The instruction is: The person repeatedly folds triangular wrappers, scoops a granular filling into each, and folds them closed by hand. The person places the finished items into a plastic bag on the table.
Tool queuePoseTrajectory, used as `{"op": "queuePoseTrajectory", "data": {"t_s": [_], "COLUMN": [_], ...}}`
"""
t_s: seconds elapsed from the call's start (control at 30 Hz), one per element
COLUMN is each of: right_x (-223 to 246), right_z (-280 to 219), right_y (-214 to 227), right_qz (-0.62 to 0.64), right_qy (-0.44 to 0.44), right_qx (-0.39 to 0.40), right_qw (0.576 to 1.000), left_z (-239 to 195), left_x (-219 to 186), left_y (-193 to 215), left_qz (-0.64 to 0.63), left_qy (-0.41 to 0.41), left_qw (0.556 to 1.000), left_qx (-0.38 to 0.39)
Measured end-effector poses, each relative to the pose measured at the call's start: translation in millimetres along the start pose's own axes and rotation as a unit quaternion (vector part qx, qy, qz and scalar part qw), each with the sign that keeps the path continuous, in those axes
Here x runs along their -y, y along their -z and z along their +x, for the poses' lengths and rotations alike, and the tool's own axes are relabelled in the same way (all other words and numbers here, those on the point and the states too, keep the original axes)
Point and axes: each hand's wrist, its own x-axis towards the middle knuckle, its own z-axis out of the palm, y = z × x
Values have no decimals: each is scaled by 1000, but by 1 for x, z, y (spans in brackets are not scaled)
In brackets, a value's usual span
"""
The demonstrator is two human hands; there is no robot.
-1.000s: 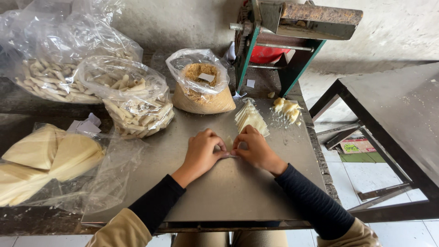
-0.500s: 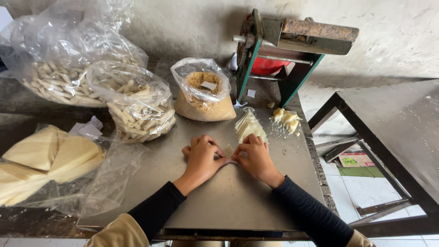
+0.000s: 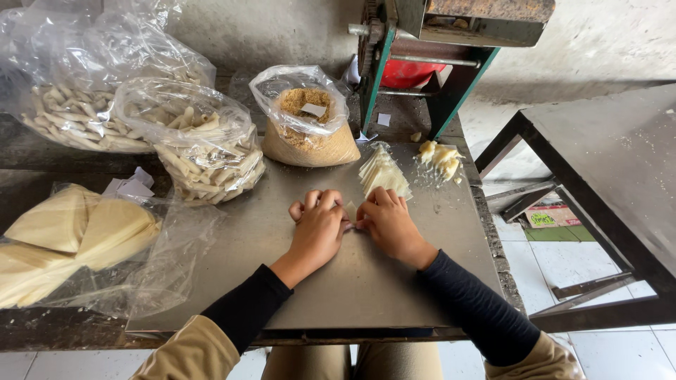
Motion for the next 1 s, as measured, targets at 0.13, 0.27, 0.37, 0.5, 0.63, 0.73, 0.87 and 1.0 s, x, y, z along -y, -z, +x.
{"op": "queuePoseTrajectory", "data": {"t_s": [0.13,0.27,0.37,0.5,0.63,0.73,0.87,1.0], "right_x": [1,3,2,2,4,-1,-4,-3], "right_z": [5,5,2,-3,-1,4,5,-2], "right_y": [9,11,12,6,-4,-5,-5,-3], "right_qz": [66,56,20,-24,-51,10,55,-20], "right_qy": [-142,-107,-27,-5,-58,-134,-91,23], "right_qx": [86,51,35,29,-3,6,-28,-54], "right_qw": [984,991,999,999,997,991,994,998], "left_z": [5,2,-1,-3,2,5,8,6], "left_x": [4,2,2,4,3,1,3,4], "left_y": [3,3,3,5,6,3,0,0], "left_qz": [-106,-95,-61,-28,-31,-63,-78,-34], "left_qy": [128,136,70,-51,-20,82,108,31], "left_qw": [984,986,996,997,999,995,991,998], "left_qx": [69,14,-13,-45,-32,-8,-15,-50]}}
